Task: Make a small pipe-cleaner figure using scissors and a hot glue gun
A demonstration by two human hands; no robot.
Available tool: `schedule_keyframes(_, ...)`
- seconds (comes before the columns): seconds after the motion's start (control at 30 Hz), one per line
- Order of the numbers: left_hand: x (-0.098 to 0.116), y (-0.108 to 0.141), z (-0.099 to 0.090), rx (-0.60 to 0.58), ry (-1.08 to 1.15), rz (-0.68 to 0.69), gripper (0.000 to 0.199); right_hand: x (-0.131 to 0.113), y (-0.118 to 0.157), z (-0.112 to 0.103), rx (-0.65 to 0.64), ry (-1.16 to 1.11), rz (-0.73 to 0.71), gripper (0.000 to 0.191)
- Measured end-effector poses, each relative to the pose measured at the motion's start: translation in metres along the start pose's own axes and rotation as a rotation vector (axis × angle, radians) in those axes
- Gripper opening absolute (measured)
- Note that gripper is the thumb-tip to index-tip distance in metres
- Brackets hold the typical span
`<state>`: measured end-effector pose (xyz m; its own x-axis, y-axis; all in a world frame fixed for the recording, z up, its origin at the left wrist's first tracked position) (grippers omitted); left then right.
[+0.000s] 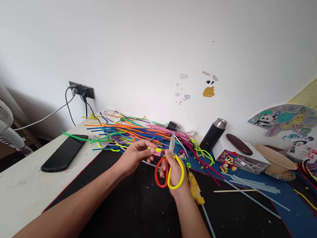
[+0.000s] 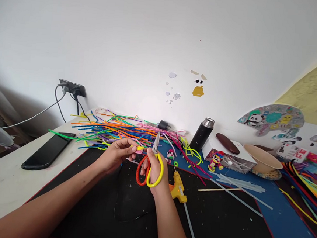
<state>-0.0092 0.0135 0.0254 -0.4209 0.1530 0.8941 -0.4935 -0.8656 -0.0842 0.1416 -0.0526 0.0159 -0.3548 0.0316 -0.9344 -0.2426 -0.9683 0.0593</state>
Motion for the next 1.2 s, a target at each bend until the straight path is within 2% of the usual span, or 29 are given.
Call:
schedule_keyframes(0.47, -0.0045, -0.0006, -0.0026, -0.04, 0.086, -0.066, 0.029, 0.002, 0.0037, 0.004, -0.08, 0.015, 0.001, 0.049)
schedule_keyframes(0.7, -0.0038, -0.0003, -0.0027, -0.027, 0.082, -0.064, 0.029, 0.0003, 0.0032, 0.0025, -0.034, -0.037, 0.053, 0.048)
schedule_keyframes(0.83, -0.0047, -0.0001, -0.0032, -0.061, 0.083, -0.064, 0.026, 0.0014, 0.0048, 0.0042, -0.085, 0.002, 0.038, 0.051)
schedule_keyframes(1.2, -0.0042, 0.0013, -0.0013, -0.075, 0.111, -0.085, 0.027, -0.003, 0.0072, 0.0082, -0.143, -0.151, 0.139, 0.05)
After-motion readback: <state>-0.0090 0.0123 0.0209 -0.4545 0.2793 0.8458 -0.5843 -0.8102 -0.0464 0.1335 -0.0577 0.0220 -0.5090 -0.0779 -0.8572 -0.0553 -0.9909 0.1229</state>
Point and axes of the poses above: each hand's wrist, its own y-axis away from the middle knuckle, its own z-axis out of the palm, x = y × z, the point moved 1 cm from there along -y, towards the middle knuckle, and after that the axes turned 1 degree about -z, right-handed, at the moved point
